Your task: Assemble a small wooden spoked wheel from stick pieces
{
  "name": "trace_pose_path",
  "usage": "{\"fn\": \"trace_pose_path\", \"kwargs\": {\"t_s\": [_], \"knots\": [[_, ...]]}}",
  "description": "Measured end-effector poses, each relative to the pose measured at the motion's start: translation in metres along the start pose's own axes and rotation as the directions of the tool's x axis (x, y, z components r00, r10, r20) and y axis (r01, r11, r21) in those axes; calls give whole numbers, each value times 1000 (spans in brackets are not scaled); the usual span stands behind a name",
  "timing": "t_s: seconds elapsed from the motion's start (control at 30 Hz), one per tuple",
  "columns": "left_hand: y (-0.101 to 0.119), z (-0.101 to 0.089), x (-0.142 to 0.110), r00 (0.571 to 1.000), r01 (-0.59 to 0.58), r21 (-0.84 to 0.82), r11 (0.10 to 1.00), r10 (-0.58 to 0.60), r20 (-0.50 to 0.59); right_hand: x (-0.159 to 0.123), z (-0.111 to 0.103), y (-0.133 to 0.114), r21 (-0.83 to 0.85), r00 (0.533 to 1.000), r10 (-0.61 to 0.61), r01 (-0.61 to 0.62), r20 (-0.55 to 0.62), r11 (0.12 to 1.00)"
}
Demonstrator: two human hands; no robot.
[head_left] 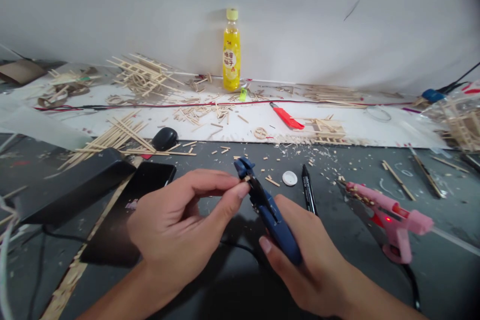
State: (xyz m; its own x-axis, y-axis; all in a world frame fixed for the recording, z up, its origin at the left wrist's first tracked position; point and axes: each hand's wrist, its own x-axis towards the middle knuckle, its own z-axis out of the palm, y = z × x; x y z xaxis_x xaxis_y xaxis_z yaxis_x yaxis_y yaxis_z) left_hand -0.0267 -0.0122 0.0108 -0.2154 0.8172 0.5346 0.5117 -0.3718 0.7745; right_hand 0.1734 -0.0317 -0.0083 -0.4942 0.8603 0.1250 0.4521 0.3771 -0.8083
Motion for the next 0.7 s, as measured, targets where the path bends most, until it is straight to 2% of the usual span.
{"fn": "trace_pose_path", "kwargs": {"t_s": [0.13,0.3,0.47,0.6,0.7], "knots": [[-2,-3,-1,998,-23,45,999,20,63,-1,2,0,-6,1000,-7,7,-12,1000],[2,-5,2,998,-47,117,992,43,36,-4,2,-1,-16,1000,5,-6,-19,1000],[1,-8,4,987,-141,221,965,120,104,-5,3,0,-60,999,-12,10,-33,998],[5,-4,4,985,-172,244,954,164,53,-6,7,2,-105,998,-16,10,-61,994],[9,0,2,989,-147,227,963,144,27,-7,10,5,-80,995,71,-76,-63,994]]}}
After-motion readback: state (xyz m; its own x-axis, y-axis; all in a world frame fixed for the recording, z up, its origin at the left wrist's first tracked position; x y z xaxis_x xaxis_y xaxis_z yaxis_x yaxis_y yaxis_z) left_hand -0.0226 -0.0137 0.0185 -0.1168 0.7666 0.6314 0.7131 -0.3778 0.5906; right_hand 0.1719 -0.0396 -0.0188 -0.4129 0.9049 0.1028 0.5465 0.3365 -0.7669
